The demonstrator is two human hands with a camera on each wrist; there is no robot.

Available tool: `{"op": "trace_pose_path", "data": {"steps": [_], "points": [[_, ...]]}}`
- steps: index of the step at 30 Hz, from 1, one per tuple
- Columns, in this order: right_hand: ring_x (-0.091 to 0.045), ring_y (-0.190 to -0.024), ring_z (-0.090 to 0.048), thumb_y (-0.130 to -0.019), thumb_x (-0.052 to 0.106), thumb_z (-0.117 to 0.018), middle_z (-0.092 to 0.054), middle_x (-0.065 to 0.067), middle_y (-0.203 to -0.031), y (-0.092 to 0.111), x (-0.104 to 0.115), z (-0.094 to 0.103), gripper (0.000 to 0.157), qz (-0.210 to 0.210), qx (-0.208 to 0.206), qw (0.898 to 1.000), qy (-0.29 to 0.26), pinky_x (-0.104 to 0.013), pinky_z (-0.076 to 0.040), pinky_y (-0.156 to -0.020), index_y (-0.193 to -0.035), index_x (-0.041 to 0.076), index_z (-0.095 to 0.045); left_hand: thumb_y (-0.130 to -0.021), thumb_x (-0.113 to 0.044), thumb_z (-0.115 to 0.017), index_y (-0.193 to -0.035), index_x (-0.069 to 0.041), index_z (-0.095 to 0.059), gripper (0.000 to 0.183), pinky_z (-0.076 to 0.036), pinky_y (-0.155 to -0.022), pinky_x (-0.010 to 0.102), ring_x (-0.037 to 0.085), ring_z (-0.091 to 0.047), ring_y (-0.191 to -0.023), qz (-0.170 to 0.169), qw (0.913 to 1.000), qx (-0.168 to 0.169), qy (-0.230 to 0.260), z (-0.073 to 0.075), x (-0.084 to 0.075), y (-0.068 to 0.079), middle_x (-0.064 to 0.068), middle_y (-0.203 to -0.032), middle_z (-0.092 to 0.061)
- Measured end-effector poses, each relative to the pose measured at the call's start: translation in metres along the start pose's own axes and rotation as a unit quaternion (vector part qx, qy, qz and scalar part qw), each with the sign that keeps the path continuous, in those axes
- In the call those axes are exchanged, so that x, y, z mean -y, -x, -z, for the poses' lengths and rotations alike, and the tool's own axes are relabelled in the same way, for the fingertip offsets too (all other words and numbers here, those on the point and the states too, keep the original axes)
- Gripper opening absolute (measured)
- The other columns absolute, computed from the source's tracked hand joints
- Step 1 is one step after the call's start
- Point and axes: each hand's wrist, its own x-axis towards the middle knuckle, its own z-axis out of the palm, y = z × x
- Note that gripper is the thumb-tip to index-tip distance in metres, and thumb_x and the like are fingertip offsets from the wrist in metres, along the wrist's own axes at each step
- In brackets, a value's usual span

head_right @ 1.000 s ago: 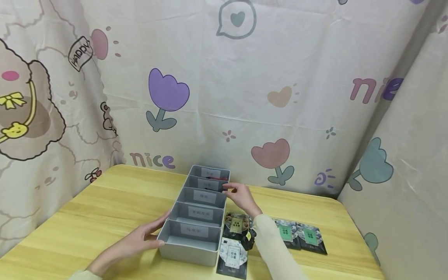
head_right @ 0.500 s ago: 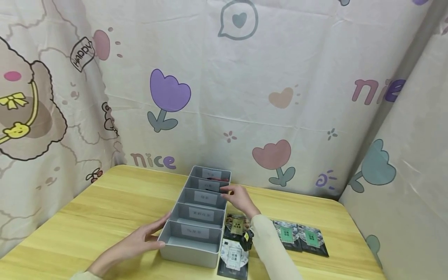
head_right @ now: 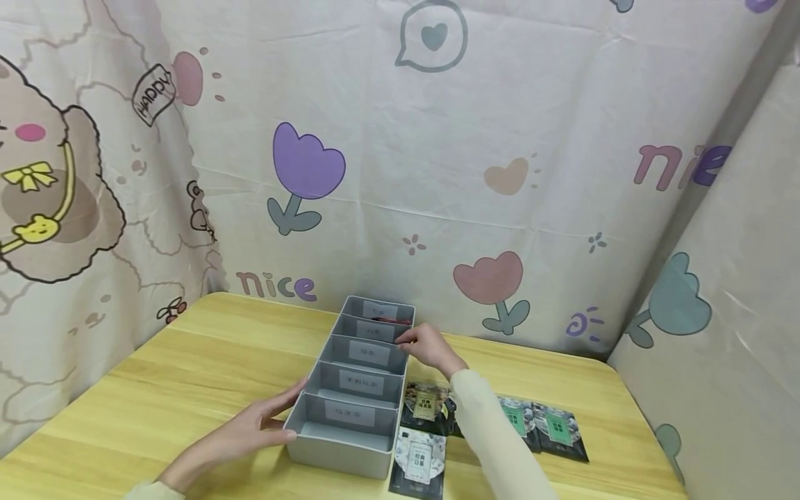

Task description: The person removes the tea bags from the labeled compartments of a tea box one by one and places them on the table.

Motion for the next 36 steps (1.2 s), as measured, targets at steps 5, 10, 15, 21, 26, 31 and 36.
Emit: {"op": "trace_pose_path", "data": {"steps": [5, 10, 15, 21, 26, 31, 36], "points": [[-0.016, -0.078, -0.065, -0.092, 0.004, -0.063, -0.072, -0.009, -0.093, -0.001, 0.001, -0.002, 0.015, 0.009, -0.007, 1.000, 0.008, -0.028, -0.053, -0.066, -0.099, 0.001, -0.076, -0.093, -0.013, -0.065, -0.153, -0.003, -0.018, 0.077, -0.044, -0.098, 0.029, -0.012, -0.026, -0.124, 0.007, 1.0000, 0.000, 0.000, 0.000, -0.001, 0.001, 0.029, -0.154, -0.014], [-0.015, -0.074, -0.063, -0.090, 0.001, -0.064, -0.072, -0.007, -0.087, -0.003, 0.002, -0.002, 0.012, 0.013, -0.018, 1.000, 0.000, -0.028, -0.052, -0.064, -0.095, 0.000, -0.075, -0.093, -0.014, -0.065, -0.153, -0.003, -0.018, 0.077, -0.045, -0.098, 0.030, -0.011, -0.027, -0.124, 0.008, 1.0000, -0.003, -0.003, -0.001, -0.002, 0.002, 0.028, -0.154, -0.014], [-0.014, -0.069, -0.061, -0.087, -0.001, -0.067, -0.071, -0.006, -0.082, -0.004, 0.005, 0.001, 0.009, 0.021, -0.021, 1.000, -0.002, -0.028, -0.051, -0.060, -0.091, 0.000, -0.075, -0.093, -0.014, -0.065, -0.153, -0.002, -0.018, 0.077, -0.045, -0.098, 0.031, -0.011, -0.027, -0.124, 0.007, 1.0000, -0.003, -0.003, -0.001, -0.002, 0.001, 0.028, -0.154, -0.014], [-0.011, -0.068, -0.061, -0.087, 0.002, -0.069, -0.071, -0.003, -0.080, -0.006, 0.006, 0.004, 0.007, 0.019, -0.027, 0.999, 0.009, -0.028, -0.052, -0.061, -0.090, 0.002, -0.075, -0.093, -0.016, -0.065, -0.154, -0.005, -0.018, 0.078, -0.044, -0.098, 0.030, 0.025, -0.026, -0.135, 0.019, 0.9998, -0.004, -0.007, -0.001, -0.004, 0.001, 0.027, -0.155, -0.014], [-0.011, -0.067, -0.058, -0.089, 0.004, -0.068, -0.069, -0.002, -0.078, -0.007, 0.010, 0.012, 0.006, 0.017, -0.040, 0.999, 0.013, -0.030, -0.050, -0.061, -0.089, 0.003, -0.074, -0.093, -0.016, -0.065, -0.154, -0.005, -0.018, 0.078, -0.044, -0.098, 0.028, 0.043, -0.022, -0.134, 0.023, 0.9997, -0.003, -0.008, -0.001, -0.004, 0.001, 0.026, -0.155, -0.015], [-0.013, -0.066, -0.053, -0.092, 0.006, -0.065, -0.066, -0.001, -0.080, -0.007, 0.015, 0.021, 0.008, 0.029, -0.066, 0.997, 0.014, -0.030, -0.047, -0.060, -0.093, 0.004, -0.072, -0.093, -0.015, -0.065, -0.153, -0.003, -0.017, 0.078, -0.044, -0.099, 0.030, 0.046, -0.021, -0.134, 0.022, 0.9997, -0.002, -0.006, -0.001, -0.004, 0.000, 0.027, -0.154, -0.014], [-0.015, -0.066, -0.051, -0.094, 0.010, -0.063, -0.066, -0.003, -0.081, -0.006, 0.020, 0.027, 0.010, 0.030, -0.099, 0.995, -0.004, -0.031, -0.044, -0.057, -0.097, 0.004, -0.071, -0.092, -0.015, -0.066, -0.153, -0.002, -0.017, 0.079, -0.044, -0.099, 0.031, 0.046, -0.021, -0.134, 0.020, 0.9998, -0.004, -0.005, -0.001, -0.004, 0.001, 0.028, -0.154, -0.014]]}}
